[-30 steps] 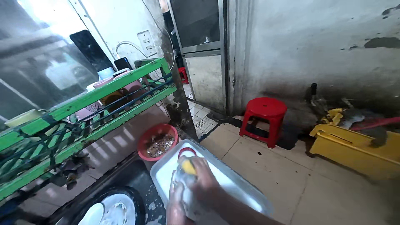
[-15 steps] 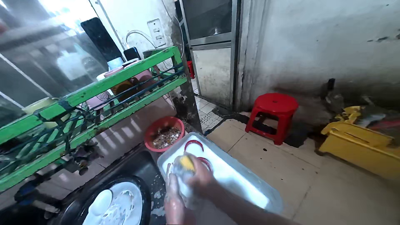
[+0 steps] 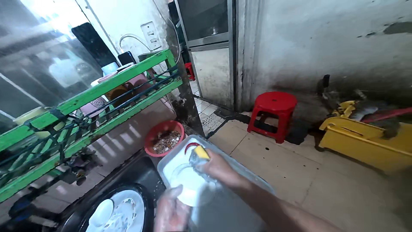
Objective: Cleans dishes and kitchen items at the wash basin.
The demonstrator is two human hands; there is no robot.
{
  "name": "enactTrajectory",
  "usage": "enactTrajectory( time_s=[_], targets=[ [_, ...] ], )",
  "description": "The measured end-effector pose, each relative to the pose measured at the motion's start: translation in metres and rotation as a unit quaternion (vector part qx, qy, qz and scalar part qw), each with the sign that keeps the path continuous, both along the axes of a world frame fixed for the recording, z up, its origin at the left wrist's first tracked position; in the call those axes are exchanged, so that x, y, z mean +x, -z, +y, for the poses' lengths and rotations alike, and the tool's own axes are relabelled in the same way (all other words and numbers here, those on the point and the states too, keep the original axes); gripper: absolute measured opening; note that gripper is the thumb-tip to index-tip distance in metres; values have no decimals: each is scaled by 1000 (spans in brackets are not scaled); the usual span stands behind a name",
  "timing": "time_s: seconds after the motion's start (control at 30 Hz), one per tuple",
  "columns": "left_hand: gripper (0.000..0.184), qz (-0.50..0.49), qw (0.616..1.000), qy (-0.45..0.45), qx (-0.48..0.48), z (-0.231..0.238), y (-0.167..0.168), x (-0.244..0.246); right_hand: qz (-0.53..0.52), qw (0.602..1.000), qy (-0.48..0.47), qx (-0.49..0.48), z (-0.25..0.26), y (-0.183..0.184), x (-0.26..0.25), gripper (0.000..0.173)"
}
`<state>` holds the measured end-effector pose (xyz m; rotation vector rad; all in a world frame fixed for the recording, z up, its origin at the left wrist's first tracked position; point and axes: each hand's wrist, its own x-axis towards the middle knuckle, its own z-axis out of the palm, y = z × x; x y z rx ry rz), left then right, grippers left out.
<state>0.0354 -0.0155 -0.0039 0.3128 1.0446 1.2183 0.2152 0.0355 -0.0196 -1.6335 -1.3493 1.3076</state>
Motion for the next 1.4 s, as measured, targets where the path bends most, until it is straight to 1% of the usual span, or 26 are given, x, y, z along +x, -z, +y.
enactTrajectory(
  time_s=[0.07, 0.13, 0.17, 0.23, 0.3, 0.37, 0.4, 0.47, 0.5, 0.53, 0.6, 0.67, 0.73, 0.8, 0.87, 0.9, 0.93, 1.0, 1.03, 1.07, 1.1, 1.17, 1.2, 1.23, 1.3, 1.4],
  targets=[
    [30, 52, 996, 68, 15, -12, 10, 13, -83, 991, -44, 94, -25, 0, -24, 64],
    [21, 70, 992, 100, 39, -23, 17, 17, -83, 951, -39, 295, -47, 6, -46, 59],
    [25, 79, 989, 108, 61, -27, 18, 16, -62, 951, -44, 300, -45, 2, -45, 59],
    [52, 129, 976, 137, 111, -35, 16, 15, 11, 992, -37, 123, -24, -10, -23, 63],
    [62, 166, 964, 155, 139, -43, 11, 15, 59, 997, 41, 9, -2, -16, -3, 63],
    [52, 169, 965, 155, 127, -44, 9, 14, 35, 998, 37, 36, -8, -22, 0, 61],
    [44, 156, 968, 159, 110, -43, 9, 11, -2, 997, -14, 80, -21, -27, -5, 61],
    [31, 103, 972, 190, 96, -38, 13, 2, -81, 956, -111, 259, -49, -31, -26, 58],
    [28, 61, 971, 205, 107, -37, 16, -3, -82, 924, -111, 357, -52, -25, -34, 54],
    [28, 35, 973, 199, 115, -36, 16, -2, -51, 928, -114, 350, -50, -24, -33, 54],
    [33, 26, 986, 126, 106, -37, 6, 12, 5, 980, -67, 187, -30, -24, -15, 56],
    [27, 40, 994, 18, 101, -34, -3, 27, 6, 996, 12, 85, -16, -21, -5, 62],
    [27, 111, 985, -51, 122, -25, -7, 41, 19, 988, 45, 148, -35, -8, -21, 70],
    [35, 303, 926, -68, 216, -26, 3, 50, 68, 957, 113, 258, -54, 10, -48, 74],
    [31, 565, 753, -16, 336, -40, 15, 50, 202, 951, 165, 165, -47, 13, -48, 64],
    [29, 596, 722, 11, 352, -47, 18, 55, 291, 936, 172, 97, -35, 19, -43, 49],
    [36, 578, 730, 42, 363, -49, 24, 59, 390, 908, 150, 38, -26, 28, -38, 37],
    [59, 559, 690, 72, 454, -31, 40, 57, 527, 847, 66, -32, -29, 34, -34, 40],
    [61, 566, 663, 73, 485, -18, 41, 52, 545, 837, 43, -19, -40, 37, -35, 39],
    [57, 569, 657, 59, 491, -6, 39, 44, 518, 855, 30, -2, -53, 34, -38, 32],
    [52, 557, 689, 36, 463, 5, 39, 33, 493, 870, 2, -5, -59, 35, -37, 27],
    [43, 535, 791, 1, 295, 22, 30, 1, 335, 939, -66, -40, -61, 31, -29, 37],
    [42, 574, 790, -8, 214, 34, 31, -23, 198, 973, -107, -47, -60, 27, -20, 51],
    [43, 632, 758, -15, 163, 43, 40, -50, 58, 986, -146, -45, -59, 22, -11, 58],
    [45, 710, 699, -26, 87, 50, 64, -107, -145, 965, -216, 22, -60, 23, 15, 56],
    [52, 701, 711, -59, 6, 54, 86, -161, -276, 923, -250, 94, -67, 34, 50, 45]
  ],
)
